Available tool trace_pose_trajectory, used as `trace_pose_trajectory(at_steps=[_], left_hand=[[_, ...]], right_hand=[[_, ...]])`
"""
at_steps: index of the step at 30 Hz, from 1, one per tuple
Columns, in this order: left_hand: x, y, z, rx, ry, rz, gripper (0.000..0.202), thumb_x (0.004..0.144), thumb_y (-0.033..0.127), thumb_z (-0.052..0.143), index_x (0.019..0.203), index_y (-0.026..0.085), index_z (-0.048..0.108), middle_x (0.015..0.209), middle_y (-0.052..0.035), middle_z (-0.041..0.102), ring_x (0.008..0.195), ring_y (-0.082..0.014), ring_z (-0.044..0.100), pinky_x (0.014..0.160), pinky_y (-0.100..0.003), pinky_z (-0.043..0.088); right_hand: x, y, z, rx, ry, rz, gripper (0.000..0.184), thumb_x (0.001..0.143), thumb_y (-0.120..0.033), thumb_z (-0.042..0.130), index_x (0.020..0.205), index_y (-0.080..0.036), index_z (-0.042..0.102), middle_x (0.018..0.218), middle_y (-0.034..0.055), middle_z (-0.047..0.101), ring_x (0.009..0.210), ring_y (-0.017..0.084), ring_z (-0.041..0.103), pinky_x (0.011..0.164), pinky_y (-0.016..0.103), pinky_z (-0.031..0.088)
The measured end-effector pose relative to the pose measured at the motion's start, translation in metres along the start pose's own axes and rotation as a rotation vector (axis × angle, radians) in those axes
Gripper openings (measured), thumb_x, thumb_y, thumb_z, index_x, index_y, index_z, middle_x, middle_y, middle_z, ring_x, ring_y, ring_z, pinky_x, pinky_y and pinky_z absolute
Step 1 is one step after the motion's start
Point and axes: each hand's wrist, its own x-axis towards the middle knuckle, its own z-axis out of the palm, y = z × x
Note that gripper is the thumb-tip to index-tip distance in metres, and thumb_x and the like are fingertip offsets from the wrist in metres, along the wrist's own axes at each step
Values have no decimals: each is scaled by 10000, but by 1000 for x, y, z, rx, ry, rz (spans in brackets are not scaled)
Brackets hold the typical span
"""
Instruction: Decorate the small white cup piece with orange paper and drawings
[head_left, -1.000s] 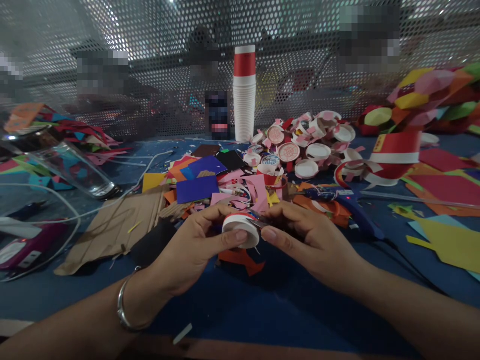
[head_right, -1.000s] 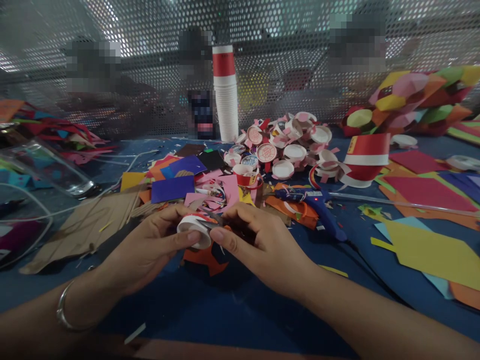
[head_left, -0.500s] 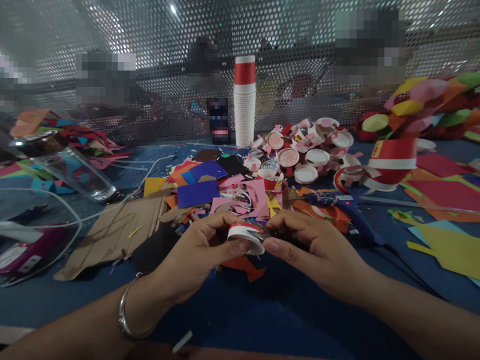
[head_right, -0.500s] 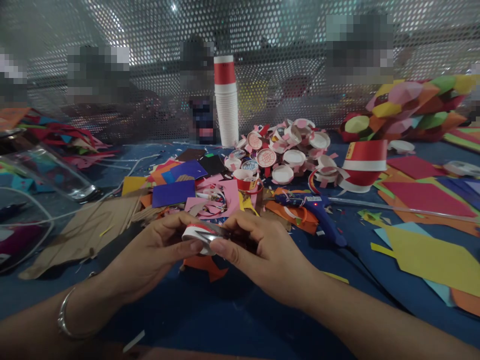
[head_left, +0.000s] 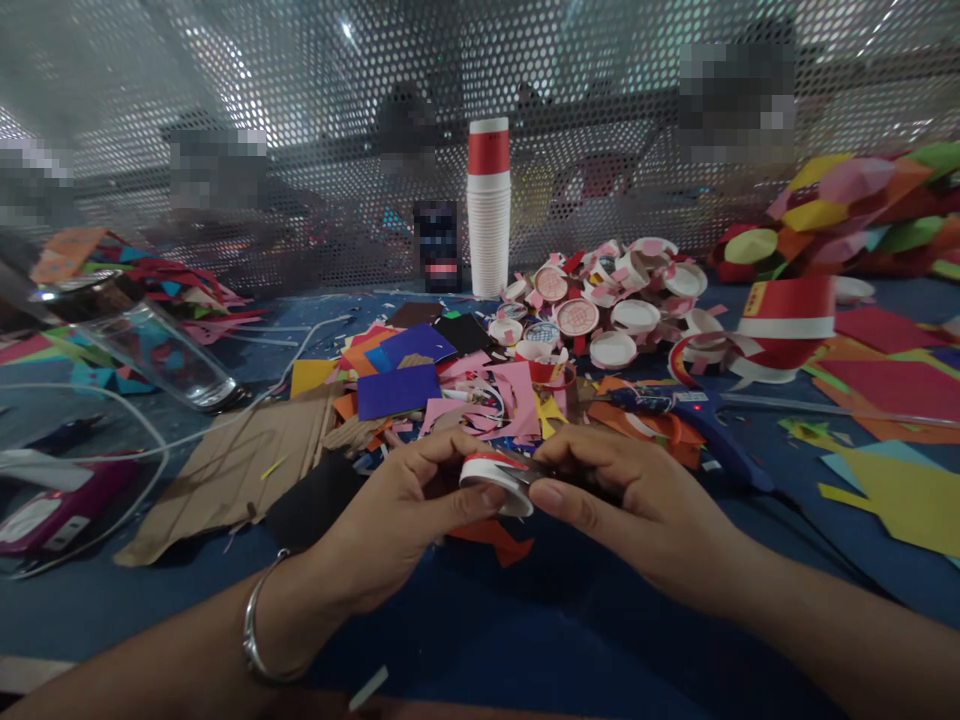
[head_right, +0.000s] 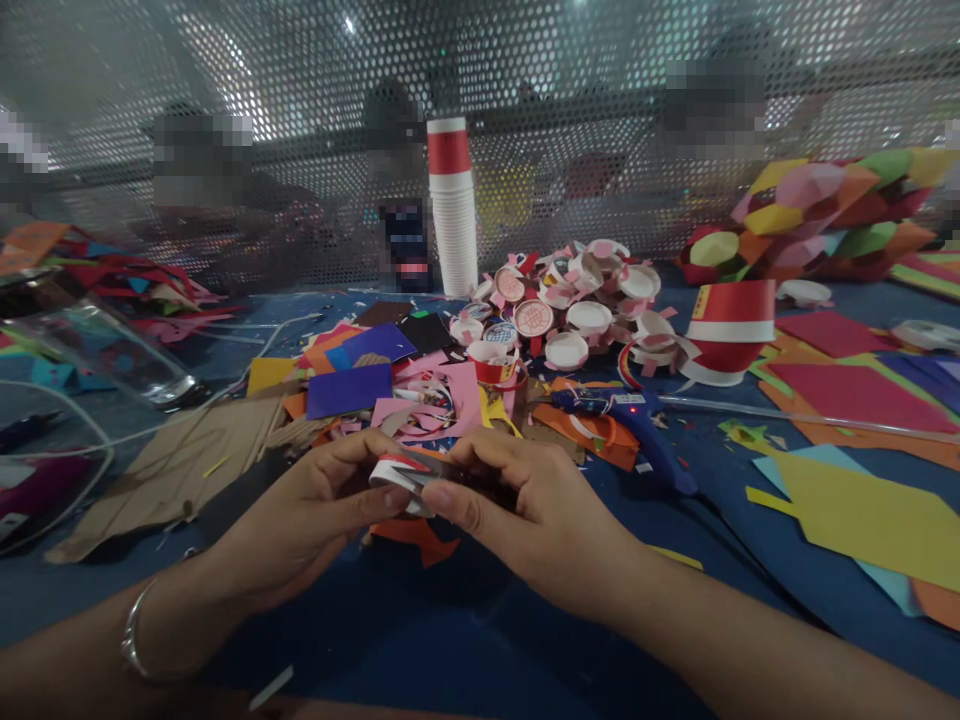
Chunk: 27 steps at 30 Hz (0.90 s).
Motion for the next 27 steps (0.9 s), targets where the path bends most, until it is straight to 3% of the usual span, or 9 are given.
trace_pose_trajectory(at_steps=[27], left_hand=[[1, -1, 2, -41, 11, -28, 131, 815, 155, 865, 887, 194, 764, 863, 13, 782, 822, -93, 739, 780, -163, 583]], right_hand=[[2, 1, -2, -21, 10, 8, 343, 986, -538, 602, 899, -213, 667, 739, -18, 586, 624, 124, 489, 541, 274, 361]])
